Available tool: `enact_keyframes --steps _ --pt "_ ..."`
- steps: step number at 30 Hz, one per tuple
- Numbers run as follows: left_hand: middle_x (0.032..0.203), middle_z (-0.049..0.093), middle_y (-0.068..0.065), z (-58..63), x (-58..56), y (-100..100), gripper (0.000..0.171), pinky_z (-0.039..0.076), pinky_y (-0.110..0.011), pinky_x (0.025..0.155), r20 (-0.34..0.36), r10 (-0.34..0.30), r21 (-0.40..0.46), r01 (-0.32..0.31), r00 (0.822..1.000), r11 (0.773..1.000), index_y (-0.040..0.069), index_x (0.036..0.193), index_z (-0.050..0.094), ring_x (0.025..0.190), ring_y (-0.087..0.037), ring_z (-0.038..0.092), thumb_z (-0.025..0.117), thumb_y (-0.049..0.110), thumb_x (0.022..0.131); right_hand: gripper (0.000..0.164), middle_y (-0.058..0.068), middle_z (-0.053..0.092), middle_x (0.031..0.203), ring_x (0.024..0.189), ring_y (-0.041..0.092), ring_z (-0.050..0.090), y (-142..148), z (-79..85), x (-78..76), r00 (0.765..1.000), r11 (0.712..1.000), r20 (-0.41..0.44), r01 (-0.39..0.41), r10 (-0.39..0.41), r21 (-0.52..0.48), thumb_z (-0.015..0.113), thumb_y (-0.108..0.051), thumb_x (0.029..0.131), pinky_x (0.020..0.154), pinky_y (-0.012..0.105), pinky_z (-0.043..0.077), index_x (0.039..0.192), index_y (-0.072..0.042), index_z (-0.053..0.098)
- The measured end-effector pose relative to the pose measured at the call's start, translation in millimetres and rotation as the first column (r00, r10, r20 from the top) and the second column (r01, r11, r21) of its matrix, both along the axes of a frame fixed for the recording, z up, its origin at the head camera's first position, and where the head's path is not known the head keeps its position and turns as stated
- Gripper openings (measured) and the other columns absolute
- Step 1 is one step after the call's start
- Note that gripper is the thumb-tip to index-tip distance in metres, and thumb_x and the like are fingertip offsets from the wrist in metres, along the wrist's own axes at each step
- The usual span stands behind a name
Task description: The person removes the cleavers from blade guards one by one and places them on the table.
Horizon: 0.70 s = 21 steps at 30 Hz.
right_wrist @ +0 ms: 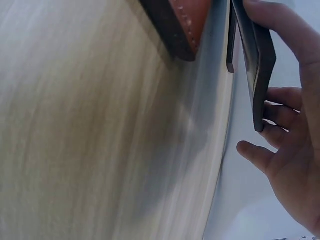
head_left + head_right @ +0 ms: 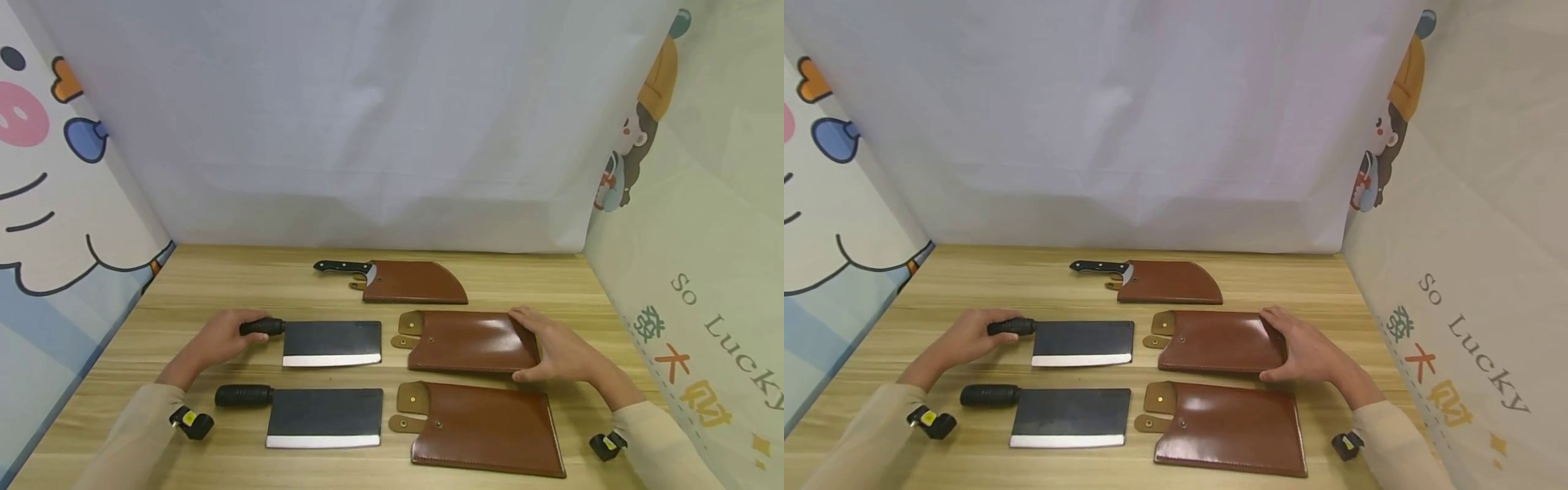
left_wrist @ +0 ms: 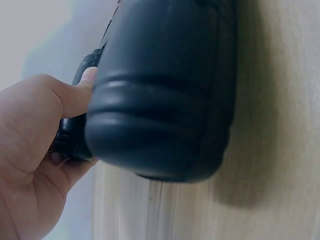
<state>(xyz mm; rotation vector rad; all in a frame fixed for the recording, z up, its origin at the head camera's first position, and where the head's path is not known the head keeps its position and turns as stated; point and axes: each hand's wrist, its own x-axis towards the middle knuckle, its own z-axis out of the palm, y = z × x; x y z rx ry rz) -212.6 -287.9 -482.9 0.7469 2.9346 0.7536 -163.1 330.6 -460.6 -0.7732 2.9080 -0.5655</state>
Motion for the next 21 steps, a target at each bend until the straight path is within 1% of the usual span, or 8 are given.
enact_keyframes --steps 4,10,16,21 --pt "0.124 0.070 -0.022 -5.2 -2.5 -1.5 0.040 0.050 -0.059 0.093 0.002 -0.023 0.012 0.023 1.000 1.000 -0.002 0.128 0.068 0.113 -0.041 0.066 0.075 0.017 0.095 0.114 0.032 0.036 0.157 0.145 0.052 0.033 0.1 -5.2 -2.6 1.000 1.000 0.007 -0.006 0.006 -0.001 0.091 -0.051 0.070 0.109 0.067 0.037 0.153 0.006 0.037" --pt "0.124 0.069 -0.023 -10.9 -4.4 -2.6 0.040 0.049 -0.060 0.096 -0.006 -0.032 0.017 0.032 0.999 0.999 -0.004 0.128 0.068 0.115 -0.043 0.065 0.076 0.015 0.093 0.115 0.031 0.039 0.155 0.145 0.050 0.034 2.3 -13.5 -4.7 1.000 1.000 0.012 -0.007 0.007 -0.005 0.091 -0.053 0.070 0.112 0.064 0.034 0.153 0.006 0.037" --pt "0.125 0.069 -0.023 -14.0 -3.9 -3.1 0.042 0.048 -0.061 0.096 0.006 -0.037 0.004 0.037 0.999 0.999 -0.003 0.129 0.067 0.117 -0.044 0.063 0.076 0.017 0.093 0.115 0.029 0.041 0.154 0.143 0.050 0.038 4.6 -19.7 -3.2 0.999 1.000 0.036 0.009 -0.009 0.002 0.090 -0.056 0.069 0.111 0.064 0.036 0.153 0.004 0.038" --pt "0.125 0.068 -0.022 -14.2 -4.1 -2.8 0.041 0.048 -0.060 0.096 0.006 -0.036 0.011 0.036 0.999 0.999 -0.002 0.128 0.068 0.116 -0.043 0.063 0.076 0.018 0.094 0.117 0.029 0.041 0.155 0.141 0.048 0.041 6.2 -24.4 -2.0 0.999 1.000 0.050 0.013 -0.013 0.016 0.088 -0.060 0.071 0.110 0.062 0.039 0.154 0.004 0.036"
